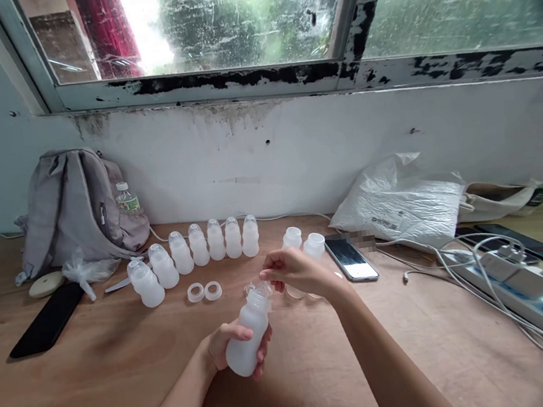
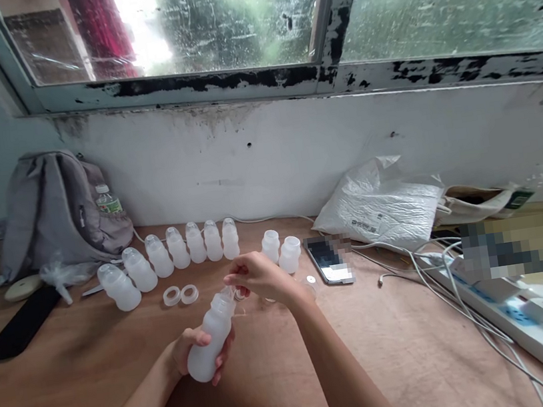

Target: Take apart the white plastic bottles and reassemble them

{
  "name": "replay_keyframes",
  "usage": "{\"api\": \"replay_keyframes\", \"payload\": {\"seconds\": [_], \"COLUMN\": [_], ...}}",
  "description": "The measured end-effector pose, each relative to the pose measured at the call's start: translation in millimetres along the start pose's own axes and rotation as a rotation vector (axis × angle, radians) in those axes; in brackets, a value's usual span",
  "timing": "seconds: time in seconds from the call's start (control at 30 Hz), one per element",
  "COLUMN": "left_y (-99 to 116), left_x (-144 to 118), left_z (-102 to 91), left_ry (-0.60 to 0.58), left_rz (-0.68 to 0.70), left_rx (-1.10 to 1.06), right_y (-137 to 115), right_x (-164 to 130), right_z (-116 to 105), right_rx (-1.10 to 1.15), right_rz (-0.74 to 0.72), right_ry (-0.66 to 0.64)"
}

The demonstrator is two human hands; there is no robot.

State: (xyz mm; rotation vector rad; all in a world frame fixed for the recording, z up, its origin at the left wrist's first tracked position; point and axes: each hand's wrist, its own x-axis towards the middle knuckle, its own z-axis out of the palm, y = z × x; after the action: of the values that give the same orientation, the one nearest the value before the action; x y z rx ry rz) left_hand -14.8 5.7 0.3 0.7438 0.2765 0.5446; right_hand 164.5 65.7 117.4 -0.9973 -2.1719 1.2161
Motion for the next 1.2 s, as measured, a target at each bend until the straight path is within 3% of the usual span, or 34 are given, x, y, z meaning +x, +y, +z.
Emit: {"api": "replay_keyframes", "payload": {"seconds": [0.17, 0.37, 0.43, 0.57, 0.7, 0.9, 1.07, 1.2], "left_y": [0.4, -0.8, -0.3, 6.2, 16.8, 18.9, 16.7, 16.0], "left_x": [-2.2, -4.7, -4.1, -2.7, -1.8, 3.6, 6.8, 6.6], "left_z": [-0.6, 0.4, 2.8, 10.9, 15.8, 8.9, 6.7, 8.3], "left_ry": [-0.012, -0.082, -0.055, 0.201, 0.488, 0.795, 0.883, 0.871], "left_rz": [0.031, -0.061, -0.013, 0.232, 0.415, 0.562, 0.618, 0.589], "left_rx": [-0.018, 0.016, 0.031, 0.013, -0.010, 0.034, 0.106, 0.186], "right_y": [1.8, -7.3, -9.1, -5.2, 2.3, 3.5, 4.9, 5.1], "right_x": [1.9, -1.1, -2.4, -2.3, 0.3, 3.8, 5.5, 7.4], "right_z": [5.0, -0.1, -3.4, -4.5, 3.9, 16.2, 20.8, 21.8], "right_rx": [-0.037, -0.056, -0.086, -0.302, -0.564, -0.637, -0.641, -0.596], "right_rz": [-0.029, -0.100, -0.100, -0.011, 0.088, 0.237, 0.282, 0.149], "right_ry": [0.041, 0.154, 0.207, 0.263, 0.132, -0.062, -0.109, 0.064]}}
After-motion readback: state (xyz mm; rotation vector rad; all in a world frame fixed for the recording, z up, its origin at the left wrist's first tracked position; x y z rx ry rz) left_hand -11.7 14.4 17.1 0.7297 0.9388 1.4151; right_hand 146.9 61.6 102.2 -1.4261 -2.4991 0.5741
